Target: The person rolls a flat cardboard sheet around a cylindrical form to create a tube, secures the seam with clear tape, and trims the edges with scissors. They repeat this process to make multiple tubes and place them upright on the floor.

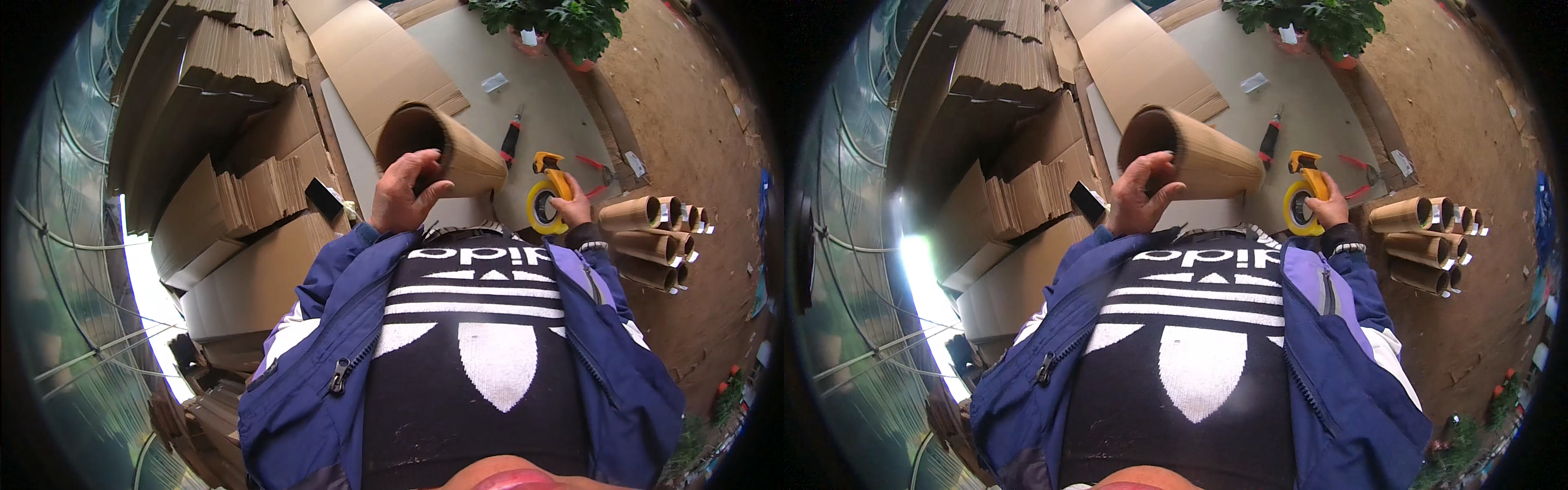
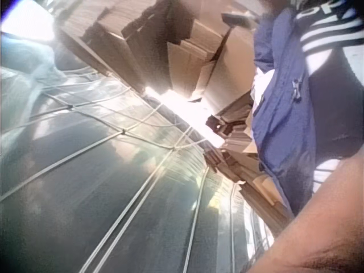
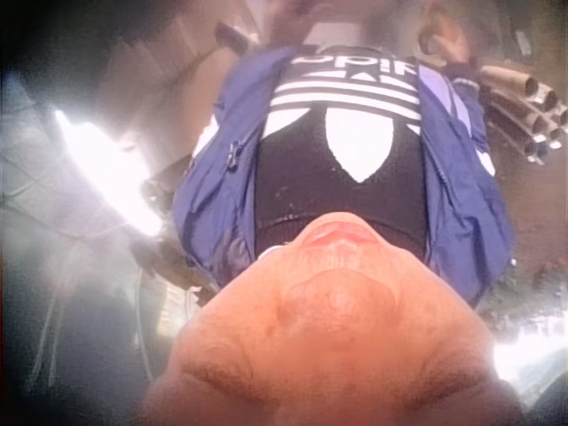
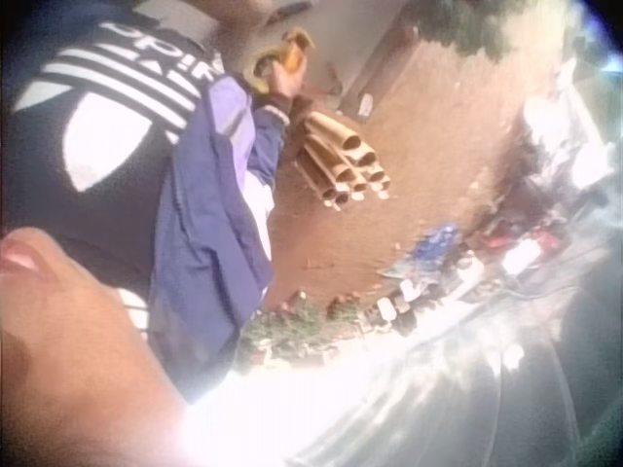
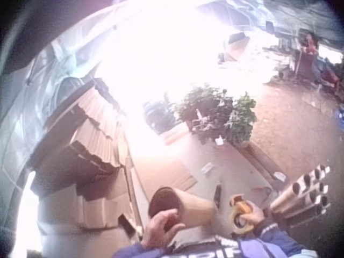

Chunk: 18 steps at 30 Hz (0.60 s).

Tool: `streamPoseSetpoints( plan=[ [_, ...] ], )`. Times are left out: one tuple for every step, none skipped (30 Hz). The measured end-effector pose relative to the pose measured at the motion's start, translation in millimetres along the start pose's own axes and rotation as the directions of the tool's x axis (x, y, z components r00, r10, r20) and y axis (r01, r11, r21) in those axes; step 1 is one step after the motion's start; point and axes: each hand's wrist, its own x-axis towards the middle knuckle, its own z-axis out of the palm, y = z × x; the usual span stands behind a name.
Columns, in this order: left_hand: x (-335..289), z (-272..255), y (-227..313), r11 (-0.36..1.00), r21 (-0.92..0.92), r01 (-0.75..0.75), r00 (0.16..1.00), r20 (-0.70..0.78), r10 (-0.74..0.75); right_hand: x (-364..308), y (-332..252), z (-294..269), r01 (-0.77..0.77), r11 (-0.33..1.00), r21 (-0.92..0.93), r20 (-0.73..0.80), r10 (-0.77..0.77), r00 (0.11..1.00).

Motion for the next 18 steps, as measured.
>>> streamPoseSetpoints(
  plan=[
    [6, 1, 1, 0.998, 0.012, -0.068, 0.996, 0.062, 0.067, -1, 1, 1, 0.015, 1.000, 0.007, -0.006, -0.015, 1.000],
    [12, 4, 2, 0.996, -0.011, -0.084, 0.993, 0.084, 0.085, -3, 1, 2, 0.025, 0.999, 0.040, -0.010, -0.025, 1.000],
    [17, 7, 3, 0.992, -0.040, -0.123, 0.988, 0.090, 0.126, -5, 1, 3, 0.024, 0.996, 0.087, -0.010, -0.023, 1.000],
    [21, 11, 5, 0.984, -0.071, -0.161, 0.981, 0.097, 0.167, -7, 2, 3, 0.042, 0.996, 0.082, -0.023, -0.040, 0.999],
    [25, 14, 7, 0.982, -0.128, -0.139, 0.986, 0.077, 0.149, -9, 2, 3, 0.048, 0.995, 0.091, -0.033, -0.045, 0.998],
    [33, 16, 6, 0.963, -0.064, -0.260, 0.965, -0.026, 0.259, -11, 3, 1, 0.018, 0.994, 0.111, -0.042, -0.013, 0.999],
    [40, 16, 4, 0.976, -0.009, -0.216, 0.971, -0.104, 0.214, -12, 3, -1, 0.051, 0.995, 0.085, -0.050, -0.047, 0.998],
    [46, 15, 1, 0.977, 0.046, -0.207, 0.961, -0.177, 0.212, -14, 4, -3, 0.046, 0.996, 0.074, -0.056, -0.042, 0.998],
    [54, 12, -4, 0.978, 0.136, -0.155, 0.968, -0.176, 0.178, -16, 5, -6, 0.041, 0.997, 0.060, -0.058, -0.038, 0.998],
    [62, 8, -12, 0.972, 0.222, -0.081, 0.977, -0.177, 0.122, -17, 6, -8, 0.047, 0.997, 0.058, -0.062, -0.044, 0.997],
    [70, 3, -20, 0.962, 0.260, -0.087, 0.991, -0.074, 0.109, -19, 6, -11, 0.055, 0.997, 0.055, -0.065, -0.051, 0.997],
    [76, 2, -28, 0.978, 0.207, -0.036, 0.999, 0.037, 0.029, -20, 7, -12, 0.071, 0.995, 0.065, -0.067, -0.066, 0.996],
    [79, 2, -35, 0.988, 0.147, 0.041, 0.988, 0.142, -0.062, -21, 8, -14, 0.068, 0.997, 0.048, -0.078, -0.064, 0.995],
    [82, 3, -41, 0.976, 0.124, 0.179, 0.943, 0.261, -0.207, -21, 8, -15, 0.073, 0.996, 0.045, -0.088, -0.069, 0.994],
    [84, 7, -45, 0.976, 0.065, 0.207, 0.940, 0.262, -0.217, -20, 7, -16, 0.063, 0.997, 0.044, -0.096, -0.058, 0.994],
    [83, 7, -48, 0.986, 0.082, 0.143, 0.962, 0.223, -0.158, -19, 7, -16, 0.075, 0.997, 0.034, -0.091, -0.071, 0.993],
    [82, 8, -49, 0.983, 0.127, 0.132, 0.962, 0.224, -0.158, -18, 5, -17, 0.072, 0.997, 0.027, -0.085, -0.069, 0.994],
    [80, 8, -48, 0.980, 0.164, 0.116, 0.967, 0.207, -0.149, -16, 1, -17, 0.036, 0.999, 0.032, -0.080, -0.034, 0.996]
  ],
)
